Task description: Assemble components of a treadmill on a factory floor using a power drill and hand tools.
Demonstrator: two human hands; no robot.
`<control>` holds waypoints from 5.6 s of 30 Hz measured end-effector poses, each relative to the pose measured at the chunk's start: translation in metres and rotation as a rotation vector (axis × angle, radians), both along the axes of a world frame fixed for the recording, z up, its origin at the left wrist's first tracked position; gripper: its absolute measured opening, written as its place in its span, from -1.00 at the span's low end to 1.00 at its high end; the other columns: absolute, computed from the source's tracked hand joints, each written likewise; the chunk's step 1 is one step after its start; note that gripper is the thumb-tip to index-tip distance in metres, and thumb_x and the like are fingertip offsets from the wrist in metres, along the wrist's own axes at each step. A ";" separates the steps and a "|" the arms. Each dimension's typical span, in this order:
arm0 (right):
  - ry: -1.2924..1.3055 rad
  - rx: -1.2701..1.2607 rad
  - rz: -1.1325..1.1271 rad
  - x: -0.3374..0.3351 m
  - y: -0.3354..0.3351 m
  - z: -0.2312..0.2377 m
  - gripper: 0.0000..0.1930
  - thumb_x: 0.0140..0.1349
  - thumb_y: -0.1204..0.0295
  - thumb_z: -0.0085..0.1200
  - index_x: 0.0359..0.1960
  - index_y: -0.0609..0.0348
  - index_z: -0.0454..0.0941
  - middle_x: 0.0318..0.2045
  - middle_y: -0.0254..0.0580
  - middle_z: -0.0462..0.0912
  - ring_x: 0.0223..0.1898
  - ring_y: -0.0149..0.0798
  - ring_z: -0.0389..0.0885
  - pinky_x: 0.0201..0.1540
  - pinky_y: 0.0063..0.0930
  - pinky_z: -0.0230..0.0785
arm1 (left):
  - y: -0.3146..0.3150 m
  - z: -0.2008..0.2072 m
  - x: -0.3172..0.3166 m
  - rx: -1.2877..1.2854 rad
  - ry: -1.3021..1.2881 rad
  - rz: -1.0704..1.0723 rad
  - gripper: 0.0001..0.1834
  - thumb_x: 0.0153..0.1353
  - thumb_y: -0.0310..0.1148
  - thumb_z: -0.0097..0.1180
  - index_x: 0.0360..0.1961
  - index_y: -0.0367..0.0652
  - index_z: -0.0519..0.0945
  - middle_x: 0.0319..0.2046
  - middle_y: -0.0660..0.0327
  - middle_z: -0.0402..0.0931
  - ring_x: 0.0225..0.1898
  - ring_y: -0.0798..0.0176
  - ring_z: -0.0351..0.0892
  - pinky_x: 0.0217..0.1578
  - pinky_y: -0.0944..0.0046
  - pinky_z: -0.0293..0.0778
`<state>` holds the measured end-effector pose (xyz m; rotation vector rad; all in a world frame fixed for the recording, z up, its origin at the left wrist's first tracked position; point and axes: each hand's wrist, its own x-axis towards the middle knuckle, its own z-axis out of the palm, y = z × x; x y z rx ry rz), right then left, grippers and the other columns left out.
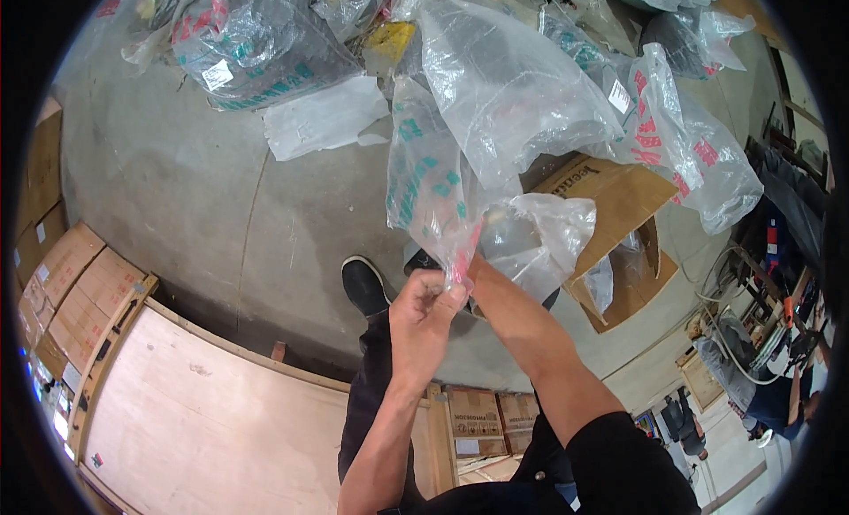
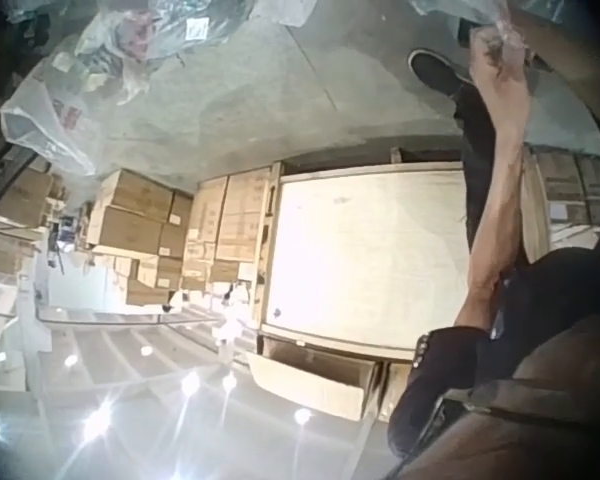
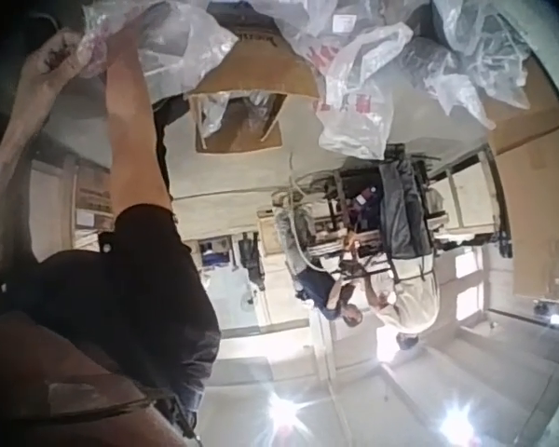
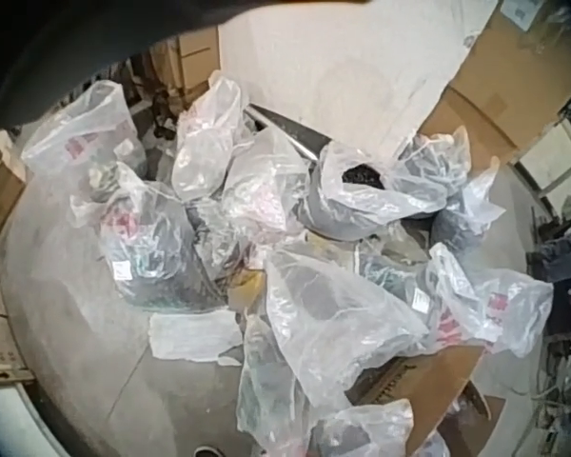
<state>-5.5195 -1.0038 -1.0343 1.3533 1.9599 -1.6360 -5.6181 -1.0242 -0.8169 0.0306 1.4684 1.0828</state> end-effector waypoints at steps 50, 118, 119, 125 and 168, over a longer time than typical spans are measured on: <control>0.448 -0.188 -0.084 0.098 0.009 0.191 -0.69 -0.14 0.63 0.36 -0.34 0.12 0.54 -0.26 -0.26 0.41 -0.09 -0.19 0.46 0.03 -0.36 0.32 | -0.033 -0.010 0.026 -0.044 -0.147 0.484 -0.73 0.45 -0.27 0.18 0.06 -0.16 0.58 -0.08 0.23 0.64 -0.06 0.33 0.65 0.05 0.21 0.60; -0.424 0.201 0.281 0.194 -0.125 0.030 -0.33 0.22 0.23 0.18 0.40 -0.05 0.33 0.32 0.10 0.44 0.25 0.27 0.48 0.25 0.04 0.43 | -0.043 -0.002 -0.008 -0.137 -0.166 0.431 -0.60 0.44 -0.18 0.20 0.14 -0.23 0.55 -0.04 0.18 0.61 0.00 0.26 0.62 0.08 0.19 0.55; -0.442 0.155 0.312 0.195 -0.120 0.041 -0.34 0.25 0.19 0.16 0.39 0.02 0.31 0.26 0.13 0.49 0.15 0.27 0.56 0.17 0.06 0.49 | -0.038 -0.002 -0.007 -0.140 -0.152 0.441 -0.59 0.43 -0.17 0.20 0.13 -0.23 0.54 -0.05 0.18 0.61 -0.01 0.26 0.62 0.07 0.19 0.55; 0.016 -0.237 0.241 0.123 -0.009 0.202 -0.68 0.33 0.19 0.19 -0.27 0.27 0.68 -0.46 -0.05 0.72 -0.35 -0.01 0.73 -0.18 -0.21 0.55 | -0.023 0.006 -0.013 -0.124 0.062 0.256 -0.56 0.45 -0.09 0.16 0.14 -0.21 0.53 0.01 0.23 0.55 0.02 0.33 0.56 0.06 0.22 0.50; 0.017 0.483 -0.299 -0.038 0.263 -0.108 -0.40 0.26 -0.05 0.22 0.06 0.27 0.56 -0.12 0.02 0.67 0.00 0.03 0.63 0.16 -0.12 0.48 | 0.009 -0.026 -0.035 -0.291 -0.184 0.327 -0.60 0.46 -0.13 0.16 0.10 -0.22 0.56 -0.07 0.16 0.66 -0.03 0.29 0.64 0.05 0.22 0.55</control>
